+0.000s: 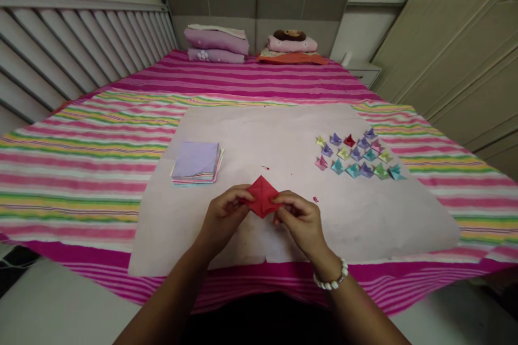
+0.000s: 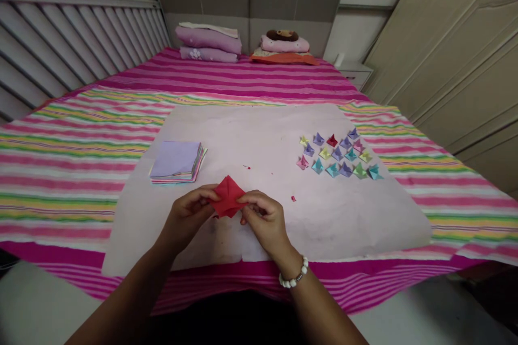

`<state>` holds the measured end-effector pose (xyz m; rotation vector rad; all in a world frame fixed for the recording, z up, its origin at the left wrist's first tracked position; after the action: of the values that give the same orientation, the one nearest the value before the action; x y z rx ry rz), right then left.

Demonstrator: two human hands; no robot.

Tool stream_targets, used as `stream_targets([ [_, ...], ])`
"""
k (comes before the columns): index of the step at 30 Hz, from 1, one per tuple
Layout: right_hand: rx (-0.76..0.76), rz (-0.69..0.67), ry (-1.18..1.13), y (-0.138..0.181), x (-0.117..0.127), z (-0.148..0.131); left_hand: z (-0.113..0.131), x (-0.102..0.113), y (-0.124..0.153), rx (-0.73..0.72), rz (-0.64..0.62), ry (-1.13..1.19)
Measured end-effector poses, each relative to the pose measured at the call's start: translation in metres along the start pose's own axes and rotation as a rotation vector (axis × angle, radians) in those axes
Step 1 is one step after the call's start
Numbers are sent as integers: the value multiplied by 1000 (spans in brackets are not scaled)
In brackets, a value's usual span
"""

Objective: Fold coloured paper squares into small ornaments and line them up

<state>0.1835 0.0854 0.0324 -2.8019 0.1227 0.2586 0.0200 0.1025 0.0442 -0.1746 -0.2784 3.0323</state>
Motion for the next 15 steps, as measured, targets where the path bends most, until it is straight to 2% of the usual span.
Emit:
stream_targets([
  [7, -1, -10, 26, -1, -2, -1, 1, -2, 1, -15, -65, -92],
  [11, 5, 15, 72, -3, -2, -6, -12, 0, 2, 94, -104, -16],
  [13, 8, 13, 96, -3, -3, -7, -17, 1, 2, 155, -78, 36],
  [15, 23, -1, 114, -2, -5, -8, -18, 4, 1, 188, 7, 16],
])
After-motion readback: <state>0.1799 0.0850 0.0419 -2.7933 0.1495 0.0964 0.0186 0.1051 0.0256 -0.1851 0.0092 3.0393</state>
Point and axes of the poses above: each hand's wrist, its own y-axis away from the middle knuckle, its own x-axis out of the back of the hand, z = x × y, the point moved 9 cm from there along -y, towards the middle knuckle, and after that the axes turned 7 degrees about z, right-handed, at the moved point
